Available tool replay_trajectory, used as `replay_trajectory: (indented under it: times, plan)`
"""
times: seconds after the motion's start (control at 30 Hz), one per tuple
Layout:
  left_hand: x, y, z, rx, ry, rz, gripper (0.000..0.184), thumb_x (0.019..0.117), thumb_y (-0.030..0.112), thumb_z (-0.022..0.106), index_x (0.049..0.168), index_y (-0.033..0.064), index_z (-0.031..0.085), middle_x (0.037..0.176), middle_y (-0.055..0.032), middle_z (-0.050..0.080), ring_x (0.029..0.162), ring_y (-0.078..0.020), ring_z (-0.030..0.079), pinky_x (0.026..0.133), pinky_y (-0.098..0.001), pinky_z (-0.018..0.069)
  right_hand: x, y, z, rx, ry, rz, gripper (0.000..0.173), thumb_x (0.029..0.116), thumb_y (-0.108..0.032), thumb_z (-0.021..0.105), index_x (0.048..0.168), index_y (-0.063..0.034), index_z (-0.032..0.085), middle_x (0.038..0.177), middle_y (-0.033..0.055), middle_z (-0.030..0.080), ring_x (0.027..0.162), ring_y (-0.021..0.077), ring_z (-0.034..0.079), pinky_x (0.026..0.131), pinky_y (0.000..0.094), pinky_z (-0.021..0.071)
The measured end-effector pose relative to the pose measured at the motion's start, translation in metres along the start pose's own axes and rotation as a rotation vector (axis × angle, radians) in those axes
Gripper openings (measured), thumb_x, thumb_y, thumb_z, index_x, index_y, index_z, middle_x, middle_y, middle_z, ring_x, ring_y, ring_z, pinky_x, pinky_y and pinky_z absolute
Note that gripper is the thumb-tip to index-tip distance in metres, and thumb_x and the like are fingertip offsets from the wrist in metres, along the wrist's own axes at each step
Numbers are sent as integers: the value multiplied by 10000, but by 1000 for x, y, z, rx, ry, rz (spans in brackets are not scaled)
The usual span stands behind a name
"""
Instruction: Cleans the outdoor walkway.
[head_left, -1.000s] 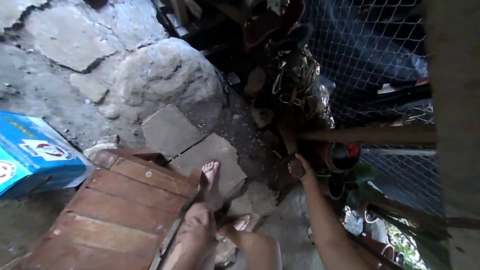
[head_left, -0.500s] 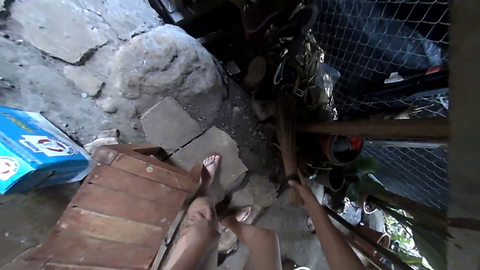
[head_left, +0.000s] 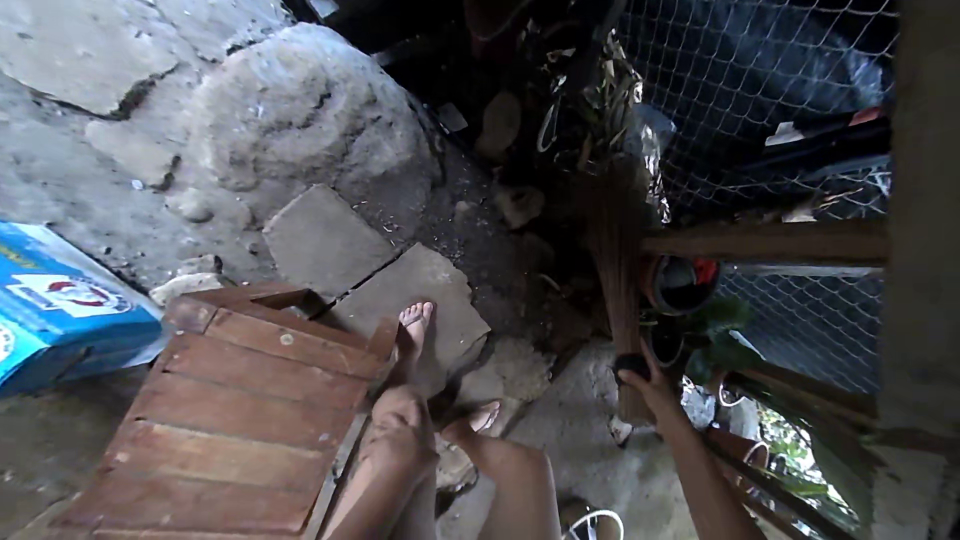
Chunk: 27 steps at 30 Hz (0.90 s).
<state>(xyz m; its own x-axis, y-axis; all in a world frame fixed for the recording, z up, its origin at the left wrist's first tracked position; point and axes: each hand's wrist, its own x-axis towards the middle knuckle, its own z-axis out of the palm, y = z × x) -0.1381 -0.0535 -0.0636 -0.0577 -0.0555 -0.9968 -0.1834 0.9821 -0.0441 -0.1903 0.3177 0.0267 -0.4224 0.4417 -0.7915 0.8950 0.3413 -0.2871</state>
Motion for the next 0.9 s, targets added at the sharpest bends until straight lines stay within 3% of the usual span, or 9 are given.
replay_trajectory:
  times: [0.13, 0.23, 0.33, 0.37, 0.47, 0.6, 0.77, 0.83, 0.9]
  plan:
    - [3, 3, -1, 4, -2, 1, 1173, 773, 477, 846, 1634, 90, 150, 1539, -373, 321, 1348, -565, 433, 991, -693, 446, -16, 16, -1, -154, -57, 128, 911, 944, -108, 734, 1654, -127, 162, 1603, 243, 361, 1414, 351, 464, 1136, 490, 425]
    - [7, 0, 1, -22, -10, 13, 1177, 770, 487, 845, 1633, 74, 159, 1541, -373, 314, 1353, -560, 427, 1009, -682, 443, 19, 19, 17, -93, -149, 304, 772, 997, -179, 675, 1637, -154, 244, 1570, 229, 418, 1397, 359, 475, 1121, 534, 420]
    - [8, -1, -3, -41, -15, 4, 1172, 775, 489, 842, 1629, 58, 164, 1538, -379, 313, 1334, -565, 445, 998, -672, 460, 34, 12, 26, 147, -178, 273, 647, 1049, -230, 545, 1627, -208, 257, 1458, 186, 516, 1190, 275, 592, 958, 461, 520]
    - [9, -1, -2, -35, -19, 0, 1170, 786, 503, 829, 1631, 58, 153, 1543, -381, 306, 1322, -565, 460, 989, -667, 469, 28, 11, 31, 213, -169, 229, 656, 1045, -226, 522, 1631, -235, 227, 1360, 186, 556, 1039, 258, 629, 835, 436, 557]
    - [4, -2, 1, -14, -39, -4, 1165, 799, 517, 809, 1632, 56, 137, 1541, -374, 317, 1320, -549, 472, 990, -655, 472, -5, 7, 56, 383, -186, 181, 711, 1011, -261, 491, 1637, -232, 156, 1175, 169, 611, 813, 229, 654, 693, 404, 578]
    - [-2, -3, -3, -20, -45, 5, 1145, 800, 495, 819, 1623, 44, 162, 1532, -366, 338, 1353, -542, 443, 1024, -650, 450, -44, -50, 103, 679, -373, 179, 392, 1027, -281, 403, 1317, -21, 445, 964, 115, 664, 669, 164, 662, 567, 302, 586]
    - [3, -7, -3, -68, -32, -8, 1148, 777, 478, 835, 1621, 63, 176, 1533, -367, 330, 1333, -557, 451, 994, -685, 453, -78, -88, 142, 846, -821, 298, 391, 875, -365, 667, 1072, -34, 601, 883, 116, 704, 643, 159, 686, 573, 287, 607]
    - [6, -6, -1, -75, -19, -6, 1157, 770, 467, 840, 1624, 62, 173, 1533, -363, 334, 1335, -550, 453, 1003, -680, 448, -68, -100, 173, 846, -949, 298, 397, 868, -339, 689, 1122, -54, 582, 871, 116, 708, 622, 169, 679, 565, 304, 599]
    - [6, -4, -1, -68, -17, -4, 1168, 765, 487, 843, 1627, 74, 171, 1537, -354, 339, 1339, -540, 458, 996, -678, 450, -35, -115, 200, 769, -984, 279, 409, 967, -333, 512, 1297, -96, 461, 877, 118, 697, 599, 178, 666, 518, 291, 571]
